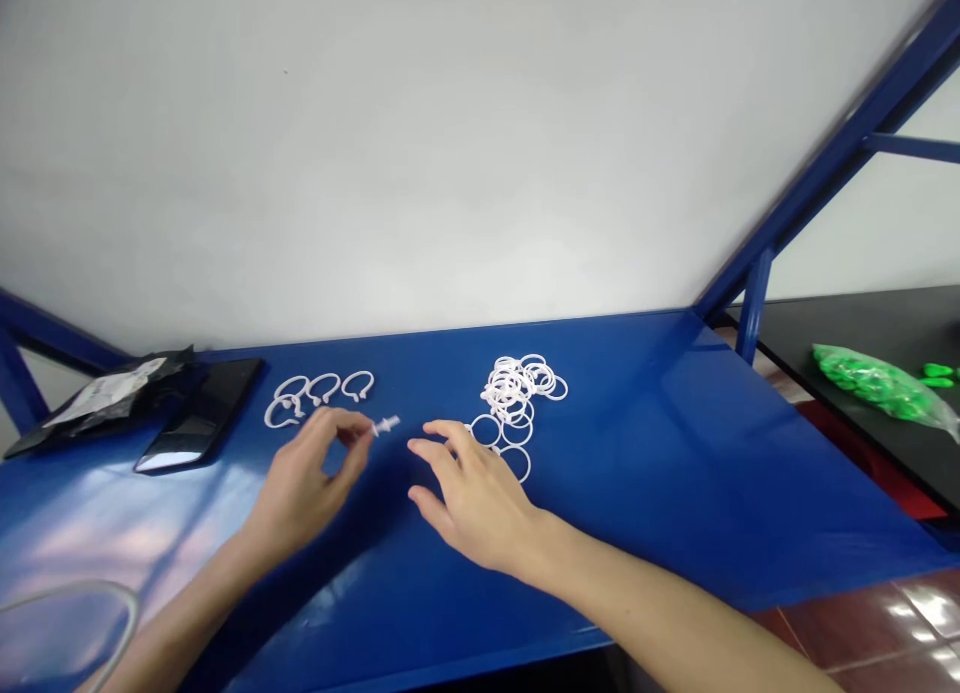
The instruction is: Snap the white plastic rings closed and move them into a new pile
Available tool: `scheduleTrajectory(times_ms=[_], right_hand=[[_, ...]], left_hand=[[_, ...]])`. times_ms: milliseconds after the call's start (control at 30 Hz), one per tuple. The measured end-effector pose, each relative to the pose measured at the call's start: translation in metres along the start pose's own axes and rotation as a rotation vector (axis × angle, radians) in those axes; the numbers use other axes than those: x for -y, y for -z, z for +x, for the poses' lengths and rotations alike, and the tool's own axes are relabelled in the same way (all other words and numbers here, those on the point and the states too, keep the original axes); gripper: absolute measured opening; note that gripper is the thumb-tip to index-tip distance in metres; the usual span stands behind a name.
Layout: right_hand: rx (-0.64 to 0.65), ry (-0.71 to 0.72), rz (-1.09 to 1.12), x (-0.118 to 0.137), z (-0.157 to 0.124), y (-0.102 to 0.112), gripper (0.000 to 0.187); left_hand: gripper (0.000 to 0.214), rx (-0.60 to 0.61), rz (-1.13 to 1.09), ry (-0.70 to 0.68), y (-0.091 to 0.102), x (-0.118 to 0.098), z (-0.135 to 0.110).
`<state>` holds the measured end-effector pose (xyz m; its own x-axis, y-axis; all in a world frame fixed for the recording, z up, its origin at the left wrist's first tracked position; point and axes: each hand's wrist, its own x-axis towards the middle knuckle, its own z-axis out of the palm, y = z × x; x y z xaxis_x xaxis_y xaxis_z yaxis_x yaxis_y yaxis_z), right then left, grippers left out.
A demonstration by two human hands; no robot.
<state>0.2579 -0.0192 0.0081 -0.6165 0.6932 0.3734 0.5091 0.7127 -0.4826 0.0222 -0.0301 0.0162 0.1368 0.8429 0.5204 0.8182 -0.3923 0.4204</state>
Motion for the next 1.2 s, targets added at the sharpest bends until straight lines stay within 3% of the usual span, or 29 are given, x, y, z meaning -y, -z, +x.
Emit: scheduleTrajectory(times_ms=[100, 167, 433, 600, 900, 1200], right_hand=[[-0.027, 0.019, 0.102, -0.002, 0.002, -0.001, 0.023], [-0.022, 0.034, 0.156, -0.003, 0.003, -0.001, 0.017], [-0.033, -0.137, 0.390, -0.004, 0.006, 0.003, 0.010], [-0.063, -0.015, 0.350, -0.007, 0.005, 0.001, 0.014], [0.013, 0.067, 0.213, -0.008, 0.001, 0.001, 0.022], [0.113, 0.108, 0.059, -0.010, 0.003, 0.003, 0.028]], left_hand=[[0.006, 0.163, -0.229, -0.080, -0.007, -0.025, -0.010], [0.008, 0.203, -0.302, -0.129, -0.011, -0.032, -0.014], [0.010, 0.121, -0.369, -0.056, -0.002, -0.026, -0.008], [0.014, 0.141, -0.442, -0.050, -0.004, -0.028, -0.007], [0.010, 0.166, -0.516, -0.080, -0.012, -0.025, -0.011], [0.012, 0.173, -0.382, -0.248, -0.018, -0.019, -0.012]])
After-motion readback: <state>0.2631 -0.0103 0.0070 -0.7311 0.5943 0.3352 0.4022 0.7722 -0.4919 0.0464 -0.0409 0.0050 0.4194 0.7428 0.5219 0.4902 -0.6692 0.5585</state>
